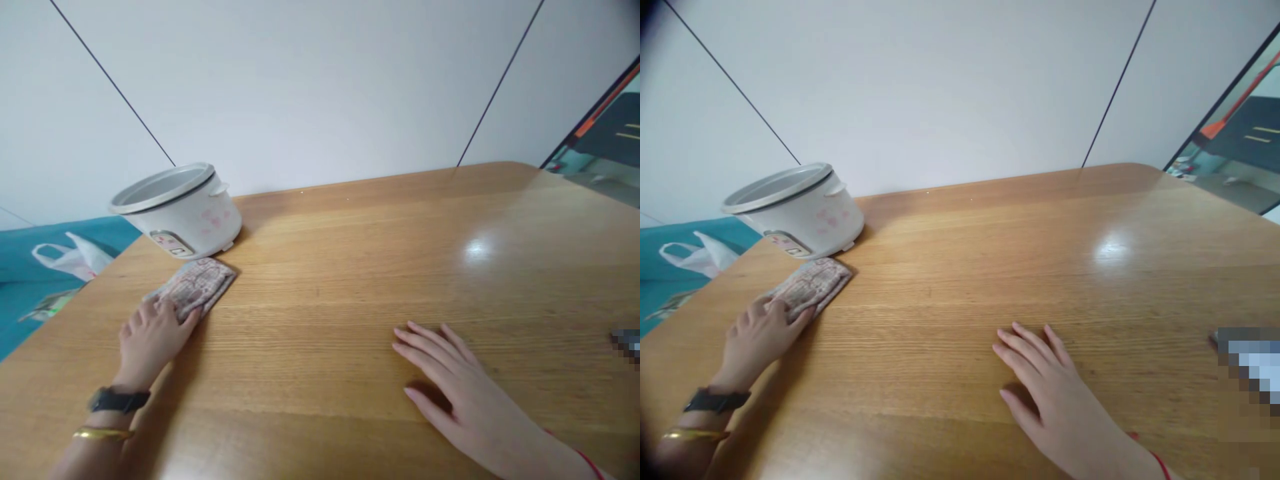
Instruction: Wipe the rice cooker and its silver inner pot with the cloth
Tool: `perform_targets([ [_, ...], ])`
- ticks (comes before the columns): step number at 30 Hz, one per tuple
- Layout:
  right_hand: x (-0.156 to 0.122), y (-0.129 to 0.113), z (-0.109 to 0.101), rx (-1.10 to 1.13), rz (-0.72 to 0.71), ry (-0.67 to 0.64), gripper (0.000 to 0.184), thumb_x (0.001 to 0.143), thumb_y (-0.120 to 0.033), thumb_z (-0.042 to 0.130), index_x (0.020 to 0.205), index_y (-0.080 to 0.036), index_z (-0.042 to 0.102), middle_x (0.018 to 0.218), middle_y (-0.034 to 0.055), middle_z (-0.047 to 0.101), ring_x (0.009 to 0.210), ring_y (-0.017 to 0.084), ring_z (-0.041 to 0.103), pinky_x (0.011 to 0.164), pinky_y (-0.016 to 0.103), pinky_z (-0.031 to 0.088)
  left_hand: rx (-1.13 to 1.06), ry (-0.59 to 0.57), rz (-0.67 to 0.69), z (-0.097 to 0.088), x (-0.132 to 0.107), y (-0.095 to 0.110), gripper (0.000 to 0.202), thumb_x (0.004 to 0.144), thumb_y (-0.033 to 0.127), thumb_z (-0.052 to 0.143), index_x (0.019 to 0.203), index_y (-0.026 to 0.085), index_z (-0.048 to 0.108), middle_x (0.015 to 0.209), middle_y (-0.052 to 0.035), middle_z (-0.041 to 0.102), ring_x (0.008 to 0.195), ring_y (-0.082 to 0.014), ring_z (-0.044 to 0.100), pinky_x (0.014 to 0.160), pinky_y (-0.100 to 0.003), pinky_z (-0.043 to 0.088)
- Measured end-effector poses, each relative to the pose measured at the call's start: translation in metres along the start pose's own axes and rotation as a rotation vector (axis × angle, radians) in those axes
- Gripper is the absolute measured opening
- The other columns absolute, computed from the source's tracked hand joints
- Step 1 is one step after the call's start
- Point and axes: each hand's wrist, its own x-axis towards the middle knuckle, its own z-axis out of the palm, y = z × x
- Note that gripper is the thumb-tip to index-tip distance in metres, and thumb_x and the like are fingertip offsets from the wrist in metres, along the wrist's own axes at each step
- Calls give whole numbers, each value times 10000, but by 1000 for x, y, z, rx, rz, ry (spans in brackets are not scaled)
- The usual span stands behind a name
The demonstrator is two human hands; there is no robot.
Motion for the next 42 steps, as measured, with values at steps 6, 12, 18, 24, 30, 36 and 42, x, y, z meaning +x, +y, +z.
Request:
perform_targets([
  [6, -2, 1, 3, 17, -13, 20, 479, 926, -381, 579, 1405, -367, 608, 1442, 56, 605, 1354, 356, 546, 1132, 749, 340, -24, -149, -104, 2, 21, 9, 650, 917, 640, 379, 1056, 64, 645, 1186, -302, 606, 1117, -510, 624, 906, -629, 496],
  [12, -1, 5, 5, 33, 11, 21, 452, 918, -383, 589, 1366, -373, 641, 1413, 52, 630, 1339, 363, 560, 1144, 768, 290, -99, -57, -8, 30, 54, -15, 634, 929, 608, 364, 1107, 36, 574, 1164, -320, 605, 1165, -480, 607, 966, -557, 500],
  [18, 6, 1, -3, 4, 26, 23, 421, 918, -383, 582, 1332, -390, 658, 1410, 43, 632, 1339, 366, 557, 1156, 794, 207, -289, 110, 250, 18, 16, 9, 555, 957, 609, 386, 1210, 157, 584, 1479, -249, 475, 1401, -433, 447, 1115, -621, 392],
  [24, 25, -21, -13, 39, 64, -31, 439, 923, -410, 574, 1356, -377, 639, 1406, 52, 638, 1373, 359, 525, 1175, 785, 127, -532, -96, 764, -19, -44, 63, 356, 988, 492, 506, 1271, 306, 616, 1572, -85, 462, 1404, -302, 490, 1174, -573, 371],
  [30, 47, -31, -6, 21, 199, -49, 409, 938, -430, 539, 1309, -306, 661, 1408, 92, 632, 1370, 354, 523, 1157, 801, 65, -703, 106, 744, 2, -41, 64, 252, 990, 391, 522, 1099, 248, 699, 1298, -98, 688, 1195, -273, 648, 1114, -513, 449],
  [36, 70, -42, 1, 13, 310, -29, 358, 952, -414, 524, 1256, -286, 664, 1416, 76, 621, 1376, 362, 504, 1107, 861, 64, -836, 56, 791, 1, -42, 63, 245, 991, 392, 528, 1031, 234, 710, 1185, -75, 728, 1094, -240, 686, 980, -385, 537],
  [42, 83, -56, 0, 17, 359, -34, 340, 951, -412, 552, 1240, -274, 666, 1409, 92, 625, 1346, 383, 520, 1069, 894, -13, -873, -25, 835, -5, -47, 69, 277, 995, 409, 512, 1007, 221, 715, 1083, -65, 757, 998, -231, 706, 912, -361, 546],
])
